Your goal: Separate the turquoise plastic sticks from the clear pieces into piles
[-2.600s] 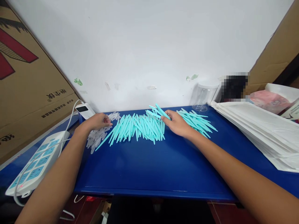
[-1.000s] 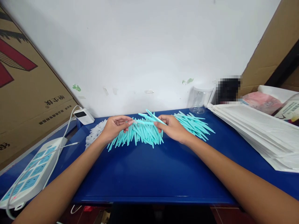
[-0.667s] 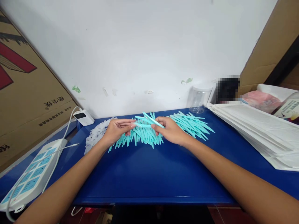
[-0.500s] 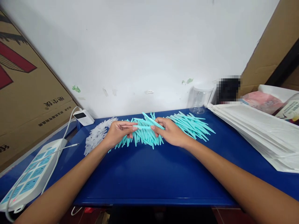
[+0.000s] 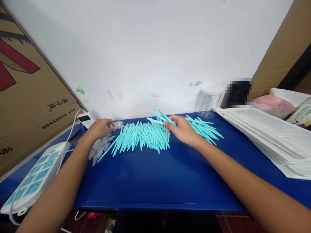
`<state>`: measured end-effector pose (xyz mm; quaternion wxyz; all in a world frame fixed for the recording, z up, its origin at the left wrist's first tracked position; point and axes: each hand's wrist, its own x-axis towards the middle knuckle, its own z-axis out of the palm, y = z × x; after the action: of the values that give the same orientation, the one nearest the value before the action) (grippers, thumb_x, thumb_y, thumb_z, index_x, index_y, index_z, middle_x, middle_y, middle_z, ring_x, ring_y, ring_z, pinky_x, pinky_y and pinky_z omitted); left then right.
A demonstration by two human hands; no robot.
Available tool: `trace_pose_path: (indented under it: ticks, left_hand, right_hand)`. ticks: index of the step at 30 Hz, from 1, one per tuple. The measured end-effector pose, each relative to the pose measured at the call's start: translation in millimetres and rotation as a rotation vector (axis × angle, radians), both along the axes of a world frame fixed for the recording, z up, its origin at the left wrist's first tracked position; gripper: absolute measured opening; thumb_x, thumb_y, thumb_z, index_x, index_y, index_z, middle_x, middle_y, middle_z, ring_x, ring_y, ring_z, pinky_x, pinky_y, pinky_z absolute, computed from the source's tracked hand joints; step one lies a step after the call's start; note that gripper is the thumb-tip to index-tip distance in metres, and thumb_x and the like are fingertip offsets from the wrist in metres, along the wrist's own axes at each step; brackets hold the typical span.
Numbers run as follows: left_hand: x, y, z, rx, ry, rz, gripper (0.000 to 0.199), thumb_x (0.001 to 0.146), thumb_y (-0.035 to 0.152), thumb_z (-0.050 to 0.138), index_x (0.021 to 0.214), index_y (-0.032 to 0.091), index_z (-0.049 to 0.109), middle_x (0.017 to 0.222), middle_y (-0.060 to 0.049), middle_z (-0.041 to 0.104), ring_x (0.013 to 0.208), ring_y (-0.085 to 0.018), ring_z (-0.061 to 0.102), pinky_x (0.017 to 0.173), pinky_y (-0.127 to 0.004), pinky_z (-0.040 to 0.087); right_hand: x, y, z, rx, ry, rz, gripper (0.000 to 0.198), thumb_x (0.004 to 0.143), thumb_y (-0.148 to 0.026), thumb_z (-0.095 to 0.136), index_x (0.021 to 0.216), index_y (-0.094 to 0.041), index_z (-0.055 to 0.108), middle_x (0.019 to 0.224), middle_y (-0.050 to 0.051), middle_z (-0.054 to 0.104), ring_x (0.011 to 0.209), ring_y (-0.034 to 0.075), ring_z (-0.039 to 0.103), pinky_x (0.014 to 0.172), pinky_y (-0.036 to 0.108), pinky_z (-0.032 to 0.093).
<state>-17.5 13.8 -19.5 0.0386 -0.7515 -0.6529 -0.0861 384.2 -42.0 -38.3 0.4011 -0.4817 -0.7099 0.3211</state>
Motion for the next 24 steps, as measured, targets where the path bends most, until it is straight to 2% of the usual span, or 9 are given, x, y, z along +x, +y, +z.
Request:
trace_pose_path:
  ticks: [4,9,13,16,18,21,24]
  left_hand:
    - [-19.1,4.7,3.0,-0.18,-0.061,-0.025,0.026,0.078,0.045,0.073,0.088,0.021,0.077,0.083,-0.004,0.074,0.071,-0.022,0.067,0.062,-0.03,0.044]
    - [-21.5,3.1,4.0,-0.376,-0.104,-0.008,0.037,0.065,0.052,0.077,0.084,0.021,0.078,0.081,-0.004,0.074,0.067,-0.022,0.064,0.056,-0.029,0.042]
    - [-21.8,4.3,-2.2,-0.442,-0.105,-0.019,0.037,0.068,0.057,0.073,0.075,0.021,0.074,0.079,-0.006,0.074,0.07,-0.024,0.064,0.058,-0.03,0.042]
    - [-23.1,6.6,-7.6,-0.483,-0.103,-0.031,0.035,0.074,0.056,0.068,0.076,0.021,0.072,0.081,-0.008,0.076,0.077,-0.026,0.067,0.062,-0.031,0.044]
    - [-21.9,7.1,-9.1,-0.434,-0.11,-0.026,0.034,0.077,0.055,0.066,0.078,0.021,0.07,0.083,-0.009,0.077,0.078,-0.027,0.068,0.062,-0.032,0.045]
    - [-12.9,4.6,-7.4,-0.28,-0.213,-0.046,0.034,0.084,0.054,0.062,0.088,0.021,0.066,0.084,-0.008,0.076,0.075,-0.026,0.068,0.062,-0.032,0.046]
    - [6.8,-0.6,-4.2,-0.122,-0.433,-0.19,0.036,0.091,0.054,0.06,0.096,0.019,0.064,0.083,-0.007,0.074,0.072,-0.022,0.068,0.066,-0.032,0.05]
  right_hand:
    - [-2.4,0.2,0.8,0.008,-0.014,0.004,0.052,0.092,-0.071,0.058,0.076,-0.022,0.056,0.066,0.0,0.061,0.059,0.015,0.046,0.061,0.031,0.034]
    - [-4.7,-2.4,0.9,-0.003,-0.043,0.026,0.051,0.093,-0.07,0.058,0.076,-0.022,0.055,0.066,-0.001,0.061,0.059,0.015,0.044,0.061,0.031,0.033]
    - [-3.8,-2.0,-1.8,-0.008,-0.055,0.039,0.05,0.093,-0.068,0.059,0.075,-0.022,0.055,0.067,0.0,0.062,0.061,0.016,0.046,0.063,0.031,0.034]
    - [-4.1,-1.7,-3.0,-0.013,-0.062,0.055,0.05,0.093,-0.068,0.06,0.075,-0.022,0.054,0.069,0.0,0.062,0.062,0.016,0.045,0.063,0.031,0.034]
    - [-4.9,-2.2,-2.0,-0.02,-0.062,0.052,0.05,0.093,-0.069,0.059,0.074,-0.022,0.054,0.069,0.0,0.062,0.061,0.016,0.045,0.063,0.031,0.034]
    - [-6.1,-3.9,0.9,-0.027,-0.059,0.045,0.051,0.092,-0.069,0.06,0.074,-0.022,0.053,0.068,0.0,0.061,0.062,0.016,0.045,0.064,0.031,0.034]
    - [-6.8,-4.7,2.3,-0.02,-0.066,0.042,0.05,0.092,-0.069,0.059,0.074,-0.022,0.054,0.068,0.0,0.061,0.064,0.017,0.047,0.066,0.032,0.034]
